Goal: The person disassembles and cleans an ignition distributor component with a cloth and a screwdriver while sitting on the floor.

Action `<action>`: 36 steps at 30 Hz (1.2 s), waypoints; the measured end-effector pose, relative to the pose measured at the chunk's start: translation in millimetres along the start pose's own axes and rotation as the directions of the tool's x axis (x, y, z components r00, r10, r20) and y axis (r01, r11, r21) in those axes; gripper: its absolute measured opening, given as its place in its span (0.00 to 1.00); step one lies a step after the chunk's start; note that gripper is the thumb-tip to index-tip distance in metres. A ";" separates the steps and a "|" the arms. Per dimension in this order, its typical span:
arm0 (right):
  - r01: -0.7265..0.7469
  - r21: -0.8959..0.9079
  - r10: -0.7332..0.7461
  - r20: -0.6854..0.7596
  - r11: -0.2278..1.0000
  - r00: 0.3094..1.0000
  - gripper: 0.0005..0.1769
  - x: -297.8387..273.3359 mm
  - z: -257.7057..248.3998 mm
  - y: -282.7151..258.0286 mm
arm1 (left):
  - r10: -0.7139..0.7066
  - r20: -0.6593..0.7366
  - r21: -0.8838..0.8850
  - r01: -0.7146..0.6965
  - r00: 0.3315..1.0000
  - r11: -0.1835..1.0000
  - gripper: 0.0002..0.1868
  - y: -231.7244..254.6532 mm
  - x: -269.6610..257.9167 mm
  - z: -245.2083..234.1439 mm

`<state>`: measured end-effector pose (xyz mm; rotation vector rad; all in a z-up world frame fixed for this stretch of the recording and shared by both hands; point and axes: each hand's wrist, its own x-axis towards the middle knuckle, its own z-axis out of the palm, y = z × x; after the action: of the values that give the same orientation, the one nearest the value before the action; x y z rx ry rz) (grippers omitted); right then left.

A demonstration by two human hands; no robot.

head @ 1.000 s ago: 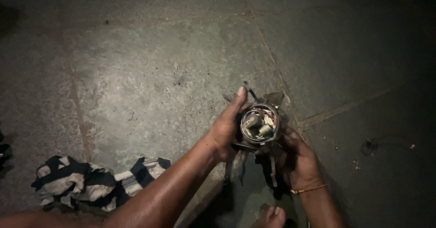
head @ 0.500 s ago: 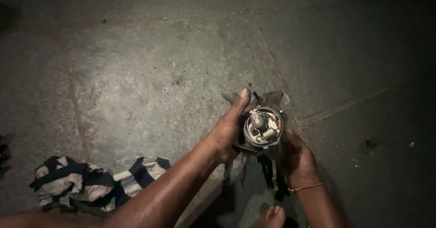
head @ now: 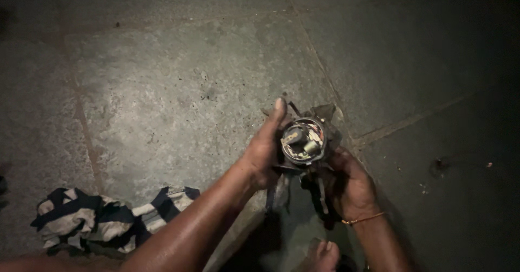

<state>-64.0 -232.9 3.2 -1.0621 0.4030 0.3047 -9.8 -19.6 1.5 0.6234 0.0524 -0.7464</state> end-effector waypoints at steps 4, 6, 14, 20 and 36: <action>-0.030 -0.084 0.032 0.022 0.996 0.999 0.25 7.0 -4.5 3.8 | 0.003 -0.070 -0.113 -0.011 0.998 0.994 0.53 3.7 5.3 -1.6; -0.088 -0.125 0.082 -0.059 0.988 0.995 0.24 8.6 -15.5 7.1 | 0.018 -0.022 -0.138 -0.021 1.000 0.990 0.53 1.9 2.3 -2.3; -0.062 0.153 0.080 -0.109 0.986 0.991 0.18 57.7 -7.7 34.8 | 0.161 -0.024 -0.189 -0.163 0.987 0.968 0.43 20.2 -0.9 -12.5; 0.025 0.186 -0.049 0.122 0.982 0.991 0.10 73.4 -20.3 47.6 | 0.238 -0.004 -0.193 -0.235 0.971 0.953 0.31 32.0 8.6 -43.2; -0.026 -0.222 0.010 -0.072 0.975 0.997 0.11 82.6 -18.7 88.0 | -0.043 -0.218 -0.053 0.032 0.975 0.998 0.20 23.7 14.5 -115.2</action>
<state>-31.8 -205.3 -111.4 -1.2924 0.4490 0.3347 36.0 47.8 -84.5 0.6568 0.2858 -0.7081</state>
